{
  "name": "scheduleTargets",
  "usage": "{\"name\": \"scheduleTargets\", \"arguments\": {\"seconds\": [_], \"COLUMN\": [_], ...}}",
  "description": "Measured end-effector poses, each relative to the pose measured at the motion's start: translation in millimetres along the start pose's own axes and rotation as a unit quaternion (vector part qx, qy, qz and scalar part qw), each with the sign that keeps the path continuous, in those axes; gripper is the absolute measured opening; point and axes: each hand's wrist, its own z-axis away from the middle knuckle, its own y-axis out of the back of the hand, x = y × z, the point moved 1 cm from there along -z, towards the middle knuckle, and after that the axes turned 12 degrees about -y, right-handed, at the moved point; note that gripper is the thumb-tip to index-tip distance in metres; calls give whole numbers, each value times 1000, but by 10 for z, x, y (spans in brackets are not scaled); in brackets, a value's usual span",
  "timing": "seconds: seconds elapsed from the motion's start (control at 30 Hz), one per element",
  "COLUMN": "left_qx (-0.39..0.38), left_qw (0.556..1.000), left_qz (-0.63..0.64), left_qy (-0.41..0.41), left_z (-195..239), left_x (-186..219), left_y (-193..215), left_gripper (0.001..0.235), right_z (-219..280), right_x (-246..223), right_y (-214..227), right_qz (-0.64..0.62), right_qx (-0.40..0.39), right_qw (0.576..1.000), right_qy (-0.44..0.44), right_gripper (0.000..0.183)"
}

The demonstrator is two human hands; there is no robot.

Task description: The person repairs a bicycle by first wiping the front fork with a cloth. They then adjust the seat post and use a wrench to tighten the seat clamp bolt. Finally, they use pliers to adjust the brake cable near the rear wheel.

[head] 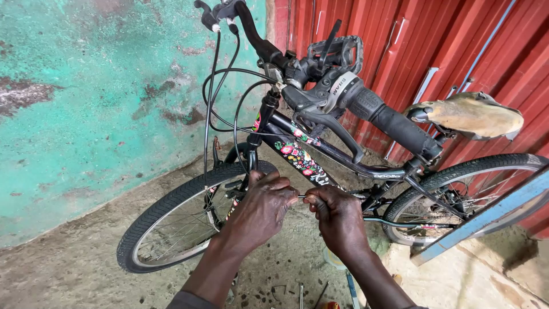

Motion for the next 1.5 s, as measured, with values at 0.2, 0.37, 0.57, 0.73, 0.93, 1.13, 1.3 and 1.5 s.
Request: {"name": "scheduleTargets", "arguments": {"seconds": [0.2, 0.37, 0.57, 0.73, 0.93, 1.13, 1.3, 1.5], "left_qx": [4, 13, -31, -35, -6, 77, 129, 120], "left_qw": [999, 999, 999, 999, 999, 990, 984, 982], "left_qz": [39, -42, -43, -20, 7, 106, 123, 142], "left_qy": [5, -6, 12, 36, 47, 49, 24, 30], "left_z": [37, 96, 169, 137, 82, 32, -21, -18], "left_x": [18, -73, -187, -107, 13, 105, 220, 236], "left_y": [38, 108, -35, -43, -5, 17, 147, 176], "left_gripper": [22, 17, 25, 16, 17, 15, 7, 13], "right_z": [68, -8, -43, -51, -99, -90, -134, -116], "right_x": [38, -132, -122, -139, -25, -39, -28, -33], "right_y": [-114, -3, 41, 104, 179, 260, 316, 344], "right_qz": [-57, -23, 13, 20, -23, -58, -48, -21], "right_qx": [-39, -49, -91, -83, -140, -116, -160, -132], "right_qw": [997, 998, 996, 996, 989, 989, 986, 991], "right_qy": [-32, -24, -21, -14, -51, -74, -15, -18], "right_gripper": [11, 9, 6, 8, 12, 11, 15, 12]}}
